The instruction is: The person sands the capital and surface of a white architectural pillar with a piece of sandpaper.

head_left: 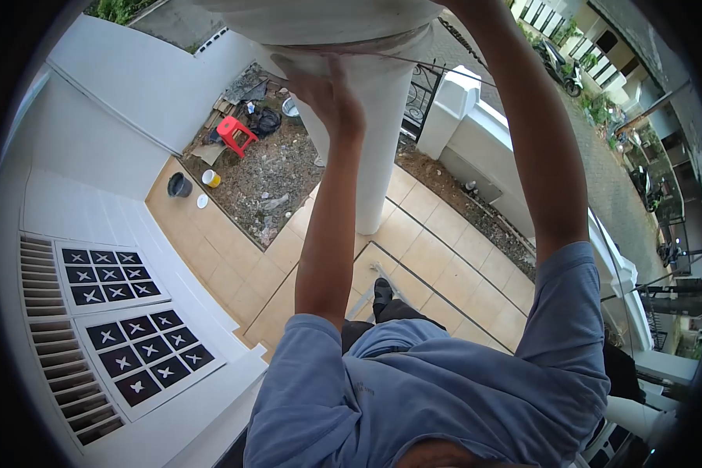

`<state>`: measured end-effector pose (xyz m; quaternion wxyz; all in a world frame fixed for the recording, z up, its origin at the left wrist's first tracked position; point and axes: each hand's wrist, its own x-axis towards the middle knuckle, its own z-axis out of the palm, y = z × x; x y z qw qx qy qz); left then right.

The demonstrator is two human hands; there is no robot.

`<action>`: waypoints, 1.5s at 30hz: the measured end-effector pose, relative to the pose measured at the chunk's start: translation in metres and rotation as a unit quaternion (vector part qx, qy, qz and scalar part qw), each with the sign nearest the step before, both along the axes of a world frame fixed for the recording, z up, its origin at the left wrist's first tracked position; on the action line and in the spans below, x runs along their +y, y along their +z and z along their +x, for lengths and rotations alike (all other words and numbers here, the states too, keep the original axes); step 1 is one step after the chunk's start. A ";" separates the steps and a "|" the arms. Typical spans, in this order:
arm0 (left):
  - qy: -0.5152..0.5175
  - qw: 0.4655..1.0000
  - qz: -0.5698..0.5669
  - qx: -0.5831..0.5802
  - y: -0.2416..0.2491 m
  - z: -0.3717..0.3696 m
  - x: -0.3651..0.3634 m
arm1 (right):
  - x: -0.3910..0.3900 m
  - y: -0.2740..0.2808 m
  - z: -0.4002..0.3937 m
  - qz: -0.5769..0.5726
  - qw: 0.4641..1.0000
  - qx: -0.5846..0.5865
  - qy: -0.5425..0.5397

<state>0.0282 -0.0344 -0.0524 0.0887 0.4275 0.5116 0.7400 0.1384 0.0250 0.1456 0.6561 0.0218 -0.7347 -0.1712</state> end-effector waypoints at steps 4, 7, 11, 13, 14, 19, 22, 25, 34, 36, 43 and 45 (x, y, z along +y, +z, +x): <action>-0.141 0.873 -0.050 0.463 -0.011 0.043 -0.071 | 0.008 0.002 -0.003 0.023 0.999 0.035 0.014; -0.291 0.934 -0.199 -0.062 0.014 -0.020 -0.091 | 0.003 0.002 0.001 -0.029 0.999 0.029 -0.022; -0.115 0.970 0.036 -0.210 0.003 -0.044 -0.005 | 0.000 -0.001 0.002 -0.045 0.997 0.034 -0.046; -0.045 0.980 0.108 -0.163 0.009 -0.045 0.022 | -0.001 -0.001 0.001 -0.060 0.997 0.041 -0.040; -0.073 0.989 0.094 -0.091 -0.002 -0.027 0.013 | -0.001 0.000 0.003 -0.042 0.996 0.039 -0.062; -0.504 0.802 -0.226 0.228 -0.007 0.035 -0.090 | -0.008 -0.005 0.000 -0.106 0.991 0.046 -0.065; -0.283 0.959 0.005 -0.002 0.016 -0.019 -0.092 | 0.003 -0.006 -0.004 -0.080 0.995 0.061 -0.017; -0.008 0.976 0.137 -0.168 0.028 -0.115 -0.028 | -0.017 -0.005 -0.002 -0.134 0.987 0.047 -0.079; -0.066 0.991 -0.051 0.104 -0.017 0.043 -0.034 | -0.005 -0.007 -0.001 -0.087 0.990 0.056 -0.096; -0.381 0.906 -0.042 0.179 -0.018 0.072 -0.059 | -0.001 -0.010 -0.003 -0.098 0.988 0.056 -0.102; -0.145 0.955 0.136 -0.222 0.017 -0.071 -0.050 | -0.004 -0.005 0.003 -0.051 0.990 0.028 -0.132; 0.057 0.970 0.091 -0.216 0.020 -0.097 -0.014 | -0.003 -0.007 -0.001 -0.053 0.987 0.054 -0.139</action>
